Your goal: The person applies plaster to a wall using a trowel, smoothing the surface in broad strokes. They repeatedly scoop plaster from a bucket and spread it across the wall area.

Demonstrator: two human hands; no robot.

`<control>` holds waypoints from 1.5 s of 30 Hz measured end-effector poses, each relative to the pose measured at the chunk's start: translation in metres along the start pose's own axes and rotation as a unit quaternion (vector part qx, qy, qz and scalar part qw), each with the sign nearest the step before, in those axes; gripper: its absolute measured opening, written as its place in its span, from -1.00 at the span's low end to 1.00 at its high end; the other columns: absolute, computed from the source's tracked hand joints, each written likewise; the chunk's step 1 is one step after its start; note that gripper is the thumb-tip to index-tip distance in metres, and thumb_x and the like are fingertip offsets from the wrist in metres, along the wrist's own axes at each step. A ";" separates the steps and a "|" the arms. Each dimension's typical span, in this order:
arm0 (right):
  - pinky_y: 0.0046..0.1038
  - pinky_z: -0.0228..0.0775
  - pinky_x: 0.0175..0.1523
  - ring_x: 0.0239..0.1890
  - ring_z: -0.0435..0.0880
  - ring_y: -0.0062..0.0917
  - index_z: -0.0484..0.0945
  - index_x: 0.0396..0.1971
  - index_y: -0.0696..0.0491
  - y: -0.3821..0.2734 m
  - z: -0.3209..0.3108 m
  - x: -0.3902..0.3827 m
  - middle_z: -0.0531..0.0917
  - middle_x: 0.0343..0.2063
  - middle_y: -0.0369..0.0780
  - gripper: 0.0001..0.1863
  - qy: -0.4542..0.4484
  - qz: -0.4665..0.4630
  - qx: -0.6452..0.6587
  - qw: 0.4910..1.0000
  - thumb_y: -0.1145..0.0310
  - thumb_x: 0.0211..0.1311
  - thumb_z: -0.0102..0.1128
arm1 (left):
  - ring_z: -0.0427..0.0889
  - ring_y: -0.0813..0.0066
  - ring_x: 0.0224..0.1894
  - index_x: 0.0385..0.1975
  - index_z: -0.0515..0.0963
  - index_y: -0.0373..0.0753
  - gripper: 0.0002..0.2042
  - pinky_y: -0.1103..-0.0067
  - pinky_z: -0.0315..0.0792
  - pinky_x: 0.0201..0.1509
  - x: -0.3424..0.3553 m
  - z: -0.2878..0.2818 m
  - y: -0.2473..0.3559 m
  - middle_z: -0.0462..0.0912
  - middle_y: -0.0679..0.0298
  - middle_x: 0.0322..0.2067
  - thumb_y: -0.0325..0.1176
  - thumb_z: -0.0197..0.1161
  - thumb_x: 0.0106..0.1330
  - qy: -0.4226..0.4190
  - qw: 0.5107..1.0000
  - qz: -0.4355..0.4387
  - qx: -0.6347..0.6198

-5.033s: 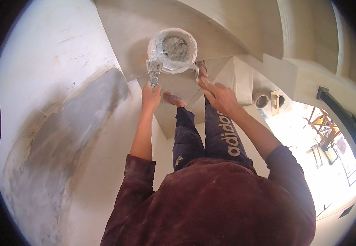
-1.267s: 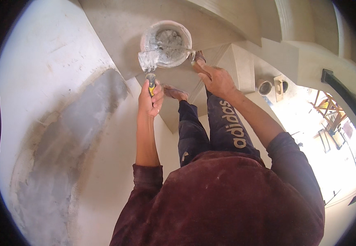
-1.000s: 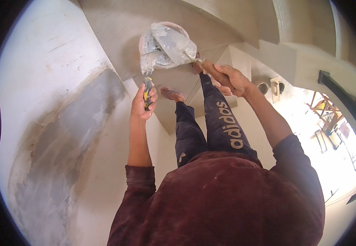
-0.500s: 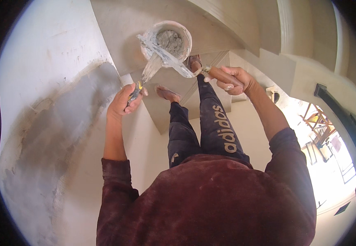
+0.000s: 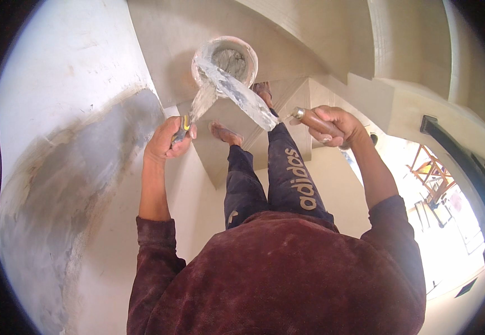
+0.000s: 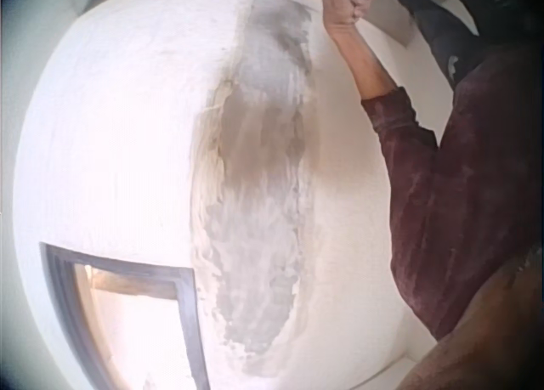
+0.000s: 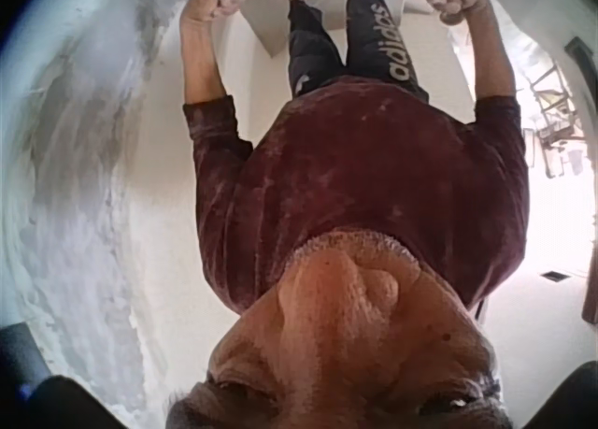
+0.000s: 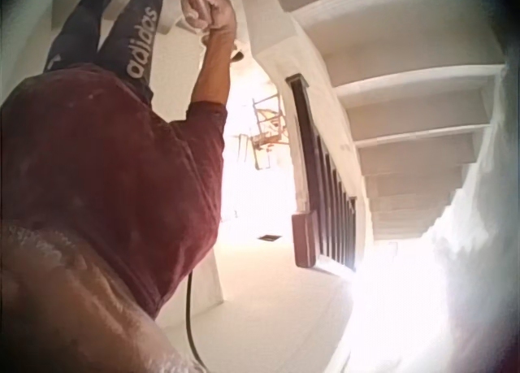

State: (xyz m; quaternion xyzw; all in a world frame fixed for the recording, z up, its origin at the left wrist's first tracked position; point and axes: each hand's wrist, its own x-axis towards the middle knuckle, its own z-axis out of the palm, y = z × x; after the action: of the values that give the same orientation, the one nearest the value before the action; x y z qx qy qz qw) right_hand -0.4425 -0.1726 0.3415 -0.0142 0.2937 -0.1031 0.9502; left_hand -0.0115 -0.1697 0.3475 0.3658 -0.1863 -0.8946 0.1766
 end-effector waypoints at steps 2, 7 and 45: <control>-0.68 -0.08 -0.87 -0.89 0.17 -0.73 0.30 0.10 0.43 0.005 0.003 -0.007 0.35 -0.78 -0.28 -0.22 -0.003 -0.015 -0.018 1.000 -0.07 0.26 0.10 | 0.08 0.78 -0.89 -0.38 0.47 -0.38 -0.43 0.75 -0.04 -0.87 -0.002 0.004 -0.002 0.25 0.46 -0.83 0.15 -0.05 0.40 -0.006 1.000 0.010 0.010; -0.67 -0.05 -0.86 -0.88 0.21 -0.73 0.33 0.06 0.44 0.012 0.025 -0.033 0.37 -0.77 -0.27 -0.21 0.019 -0.037 -0.062 0.997 -0.08 0.23 0.15 | 0.11 0.79 -0.85 -0.32 0.53 -0.35 -0.43 0.76 -0.01 -0.84 -0.016 0.020 0.000 0.28 0.46 -0.79 0.19 0.02 0.35 -0.012 1.000 0.013 -0.010; -0.50 0.30 -0.16 -0.34 0.38 -0.59 0.39 -0.01 0.06 0.053 0.256 0.018 0.40 -0.42 -0.34 -0.59 0.139 -0.392 -0.631 0.654 0.51 0.13 0.25 | 0.24 0.72 -0.75 -0.25 0.47 -0.29 -0.55 0.73 0.14 -0.70 -0.193 0.165 0.026 0.37 0.37 -0.69 0.05 -0.08 0.46 0.082 0.919 0.370 0.110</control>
State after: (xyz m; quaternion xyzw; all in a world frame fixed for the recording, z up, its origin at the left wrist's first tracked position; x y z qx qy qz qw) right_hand -0.2746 -0.1328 0.5390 -0.7100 0.3838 -0.2567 0.5317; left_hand 0.0035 -0.0714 0.5823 0.3604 -0.3906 -0.7062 0.4678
